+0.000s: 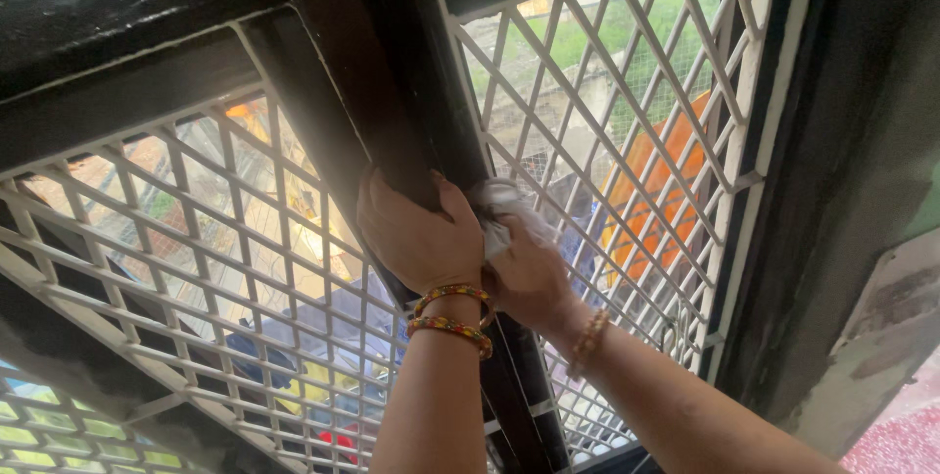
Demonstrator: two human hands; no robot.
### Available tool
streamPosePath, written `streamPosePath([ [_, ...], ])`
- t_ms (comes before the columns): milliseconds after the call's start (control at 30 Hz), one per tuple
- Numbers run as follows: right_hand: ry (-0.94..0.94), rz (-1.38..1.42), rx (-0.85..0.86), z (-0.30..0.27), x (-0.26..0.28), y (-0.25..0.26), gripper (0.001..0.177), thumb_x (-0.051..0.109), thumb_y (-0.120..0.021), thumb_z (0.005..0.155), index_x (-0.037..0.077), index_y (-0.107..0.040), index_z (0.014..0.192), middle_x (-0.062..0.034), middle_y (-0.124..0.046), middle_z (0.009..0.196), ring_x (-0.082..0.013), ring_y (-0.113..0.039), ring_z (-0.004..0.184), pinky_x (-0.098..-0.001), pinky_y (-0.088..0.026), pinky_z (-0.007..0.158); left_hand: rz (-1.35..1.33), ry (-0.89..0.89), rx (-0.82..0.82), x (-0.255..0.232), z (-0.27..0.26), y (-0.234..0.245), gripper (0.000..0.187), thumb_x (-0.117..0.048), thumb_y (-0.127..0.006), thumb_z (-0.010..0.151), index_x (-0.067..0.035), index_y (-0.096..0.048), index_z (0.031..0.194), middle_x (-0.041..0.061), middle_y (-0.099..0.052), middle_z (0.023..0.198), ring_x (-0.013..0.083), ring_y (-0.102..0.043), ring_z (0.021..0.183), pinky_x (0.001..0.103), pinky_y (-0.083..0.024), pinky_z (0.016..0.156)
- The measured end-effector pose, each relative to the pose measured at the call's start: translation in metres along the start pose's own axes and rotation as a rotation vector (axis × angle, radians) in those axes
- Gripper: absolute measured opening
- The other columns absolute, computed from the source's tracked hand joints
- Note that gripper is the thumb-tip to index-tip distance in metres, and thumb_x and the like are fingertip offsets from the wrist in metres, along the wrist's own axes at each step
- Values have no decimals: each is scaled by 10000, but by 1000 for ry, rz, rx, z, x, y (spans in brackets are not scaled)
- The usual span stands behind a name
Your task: The person cleans a window frame and the edges of a metal grate using a cloth.
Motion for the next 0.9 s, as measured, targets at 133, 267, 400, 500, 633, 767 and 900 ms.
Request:
streamPosePath([
  [133, -199, -195, 230, -17, -10, -24, 323, 185, -714, 834, 9, -646, 1097, -164, -613, 1159, -352, -607, 1069, -462, -517, 902, -10, 8, 16, 2, -2, -1, 515, -228, -641, 967, 31, -468, 1377, 211, -566, 1415, 408, -533, 1317, 536, -422, 1139],
  [267, -14, -160, 271, -25, 5, -12, 371, 202, -683, 852, 43, -657, 1185, -183, -633, 1241, -358, -621, 1019, -471, -511, 842, 9, -23, -8, 2, -4, -2, 543, -235, -642, 989, 43, -438, 1408, 226, -541, 1430, 417, -525, 1326, 537, -421, 1147],
  [400, -109, -65, 300, -35, 10, -5, 402, 217, -706, 854, 14, -642, 1195, -158, -631, 1201, -352, -629, 1015, -465, -529, 835, 19, -22, 1, 1, -2, 0, 538, -239, -646, 983, 36, -447, 1400, 221, -544, 1426, 415, -527, 1322, 542, -421, 1139],
  [500, -23, -182, 300, -53, 14, -2, 354, 152, -674, 870, 13, -637, 1193, -152, -653, 1173, -308, -656, 1036, -416, -561, 850, 2, 3, 9, 1, -1, -1, 533, -234, -641, 979, 37, -458, 1400, 220, -554, 1414, 420, -533, 1309, 537, -428, 1130],
  [633, -322, 79, 412, -81, -11, 3, 39, 113, -660, 915, 120, -651, 878, -49, -665, 809, -203, -648, 752, -341, -576, 708, -2, -8, -14, -3, 0, 3, 530, -227, -641, 966, 35, -464, 1392, 224, -559, 1409, 428, -536, 1304, 543, -422, 1133],
  [767, -381, 119, 636, -104, -27, 23, 65, 158, -601, 983, 122, -651, 964, -11, -640, 787, -123, -643, 688, -274, -564, 681, 22, 3, -22, -6, 2, 4, 511, -210, -634, 959, 45, -468, 1370, 228, -566, 1398, 428, -548, 1284, 545, -438, 1099],
  [900, -486, 270, 723, -85, -25, 29, 176, 203, -538, 1048, 201, -691, 961, 57, -687, 792, -65, -687, 751, -274, -558, 835, 36, 15, -27, -6, 1, 3, 511, -219, -643, 956, 57, -472, 1351, 233, -569, 1383, 430, -555, 1259, 542, -456, 1064],
])
Point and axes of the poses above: each hand's wrist, its own z-axis towards the middle knuckle, its own y-axis out of the back of the hand, x = y × z, the point moved 4 cm from there along z, towards the middle knuckle
